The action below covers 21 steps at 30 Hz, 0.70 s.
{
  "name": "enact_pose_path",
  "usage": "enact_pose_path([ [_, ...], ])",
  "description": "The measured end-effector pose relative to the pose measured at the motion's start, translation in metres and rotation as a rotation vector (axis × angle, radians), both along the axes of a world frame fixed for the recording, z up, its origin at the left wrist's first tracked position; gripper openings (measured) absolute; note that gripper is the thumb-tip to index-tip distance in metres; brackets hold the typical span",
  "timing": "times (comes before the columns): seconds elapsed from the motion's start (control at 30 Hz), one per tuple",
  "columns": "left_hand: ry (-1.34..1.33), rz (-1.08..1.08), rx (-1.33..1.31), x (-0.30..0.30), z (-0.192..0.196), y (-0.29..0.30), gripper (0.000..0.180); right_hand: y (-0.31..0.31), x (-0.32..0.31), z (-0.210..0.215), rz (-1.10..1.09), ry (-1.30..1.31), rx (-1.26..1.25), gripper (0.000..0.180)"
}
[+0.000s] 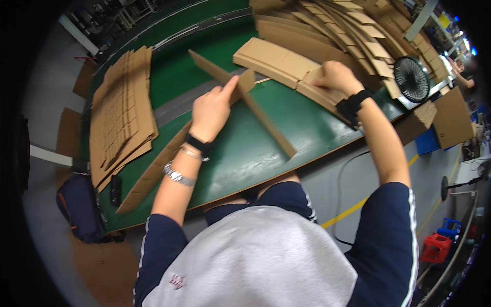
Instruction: Assembling interlocking cardboard strips into a grid-like partition structure.
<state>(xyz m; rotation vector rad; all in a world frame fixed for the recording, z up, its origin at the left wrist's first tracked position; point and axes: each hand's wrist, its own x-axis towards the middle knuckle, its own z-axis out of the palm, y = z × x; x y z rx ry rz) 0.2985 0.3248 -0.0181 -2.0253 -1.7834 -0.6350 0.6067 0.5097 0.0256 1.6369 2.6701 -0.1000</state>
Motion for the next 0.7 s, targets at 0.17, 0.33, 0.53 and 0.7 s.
enact_pose_path([
  [0.17, -0.028, 0.035, -0.050, 0.005, 0.007, 0.015, 0.055, 0.005, 0.011, 0.005, 0.134, 0.288, 0.263, 0.040],
  [0.33, -0.214, 0.068, -0.225, -0.023, 0.023, -0.019, 0.026, -0.025, -0.003, 0.071, 0.185, 0.746, 0.217, 0.026],
  [0.53, -0.236, 0.065, -0.183, -0.025, 0.019, -0.025, 0.013, -0.101, -0.119, 0.108, 0.437, 0.692, -0.029, 0.030],
  [0.7, -0.274, 0.043, -0.138, -0.019, 0.008, -0.021, 0.011, -0.105, -0.152, 0.055, 0.681, 0.484, 0.040, 0.046],
])
